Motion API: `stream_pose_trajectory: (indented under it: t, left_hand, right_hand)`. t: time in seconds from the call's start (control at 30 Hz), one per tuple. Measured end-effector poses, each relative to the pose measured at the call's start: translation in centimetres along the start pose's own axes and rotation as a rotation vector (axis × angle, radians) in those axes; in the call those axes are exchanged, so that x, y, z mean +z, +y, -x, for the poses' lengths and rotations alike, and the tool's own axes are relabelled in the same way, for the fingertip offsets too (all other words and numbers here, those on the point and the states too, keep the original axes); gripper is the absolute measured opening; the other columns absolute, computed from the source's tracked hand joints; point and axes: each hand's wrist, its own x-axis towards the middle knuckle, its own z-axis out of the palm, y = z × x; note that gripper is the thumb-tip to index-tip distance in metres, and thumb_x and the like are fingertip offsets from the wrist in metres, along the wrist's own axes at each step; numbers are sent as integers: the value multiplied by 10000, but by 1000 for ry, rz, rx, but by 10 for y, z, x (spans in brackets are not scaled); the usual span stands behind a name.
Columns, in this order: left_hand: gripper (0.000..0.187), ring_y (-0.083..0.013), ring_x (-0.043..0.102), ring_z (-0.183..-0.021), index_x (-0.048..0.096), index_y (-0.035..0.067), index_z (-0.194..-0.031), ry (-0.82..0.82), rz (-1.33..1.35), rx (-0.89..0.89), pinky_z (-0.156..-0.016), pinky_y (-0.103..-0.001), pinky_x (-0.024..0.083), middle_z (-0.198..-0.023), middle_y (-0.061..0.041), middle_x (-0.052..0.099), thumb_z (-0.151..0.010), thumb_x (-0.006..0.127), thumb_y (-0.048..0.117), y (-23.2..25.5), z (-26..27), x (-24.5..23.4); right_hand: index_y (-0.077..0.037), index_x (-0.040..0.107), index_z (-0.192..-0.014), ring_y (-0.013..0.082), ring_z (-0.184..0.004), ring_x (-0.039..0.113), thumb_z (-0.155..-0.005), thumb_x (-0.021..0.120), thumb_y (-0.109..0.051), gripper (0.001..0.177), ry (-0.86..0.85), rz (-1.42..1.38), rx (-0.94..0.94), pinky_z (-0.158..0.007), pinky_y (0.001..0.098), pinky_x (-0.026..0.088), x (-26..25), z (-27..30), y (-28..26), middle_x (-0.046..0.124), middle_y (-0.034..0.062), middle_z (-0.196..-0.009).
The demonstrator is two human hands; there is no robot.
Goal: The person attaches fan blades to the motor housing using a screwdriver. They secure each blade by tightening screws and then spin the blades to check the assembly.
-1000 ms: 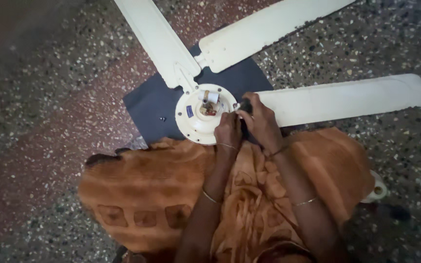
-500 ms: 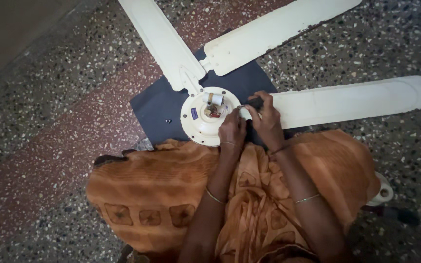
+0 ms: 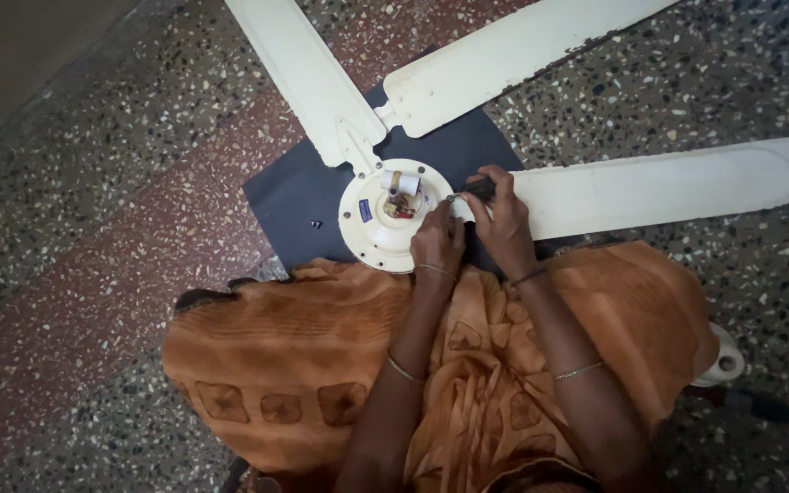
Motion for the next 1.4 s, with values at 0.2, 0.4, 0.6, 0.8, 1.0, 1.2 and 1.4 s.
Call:
stream_pose_trajectory:
  t: [0.2, 0.4, 0.6, 0.8, 1.0, 1.2, 1.4]
  left_hand:
    - [380, -366, 717, -861, 646, 69, -1291, 18, -5, 21, -728, -453, 581, -1038, -190, 718, -927, 676, 176, -3, 0, 3]
    - [367, -360, 720, -877, 654, 70, -1281, 44, -19, 62, -738, -448, 584, -1040, -183, 722, -932, 674, 180, -6, 0, 7]
    - [329, -384, 711, -893, 661, 74, -1263, 50, 34, 76, -779, -476, 575, -1023, -203, 714, -951, 668, 179, -9, 0, 9]
    - [348, -433, 689, -908, 616, 20, -1254, 44, 46, 111, -742, -518, 542, -1016, -244, 710, -916, 625, 106, -25, -13, 25]
    - [139, -410, 711, -847, 672, 72, -1039, -34, -76, 81, -730, -517, 555, -921, -206, 726, -928, 604, 118, -34, -31, 41]
    - [113, -432, 702, -786, 691, 80, -973, 28, -74, -14, -680, -532, 547, -875, -221, 722, -939, 611, 153, -27, -28, 38]
    - [132, -435, 700, -778, 692, 63, -975, -16, -92, -33, -669, -543, 535, -859, -224, 718, -950, 629, 177, -25, -31, 36]
  right_hand:
    - [6, 450, -1339, 304, -985, 745, -999, 703, -26, 425, -23, 25, -8, -765, 382, 591, -1, -1, -1, 699, 210, -1122]
    - [-20, 453, -1360, 331, -1006, 751, -1013, 718, -61, 439, -44, 61, 34, -796, 391, 600, -1, -1, -1, 703, 201, -1103]
    - [-12, 422, -1369, 438, -1139, 663, -980, 658, -4, 455, -87, 91, -72, -877, 454, 559, -5, -10, -8, 615, 249, -1297]
    - [-69, 385, -1478, 439, -1156, 658, -977, 628, 13, 563, -198, 55, -79, -911, 440, 566, -10, -20, -8, 573, 252, -1408]
    - [-112, 433, -1497, 379, -1162, 684, -953, 661, 4, 602, -245, 18, -84, -943, 439, 573, -9, -29, 0, 625, 196, -1375]
    - [-89, 457, -1449, 435, -1183, 641, -968, 666, -29, 527, -228, 77, -106, -916, 457, 572, -9, -26, 8, 615, 224, -1387]
    - [-63, 473, -1428, 436, -1173, 661, -971, 691, -57, 506, -151, 130, -164, -903, 457, 585, -4, -23, 8, 638, 222, -1349]
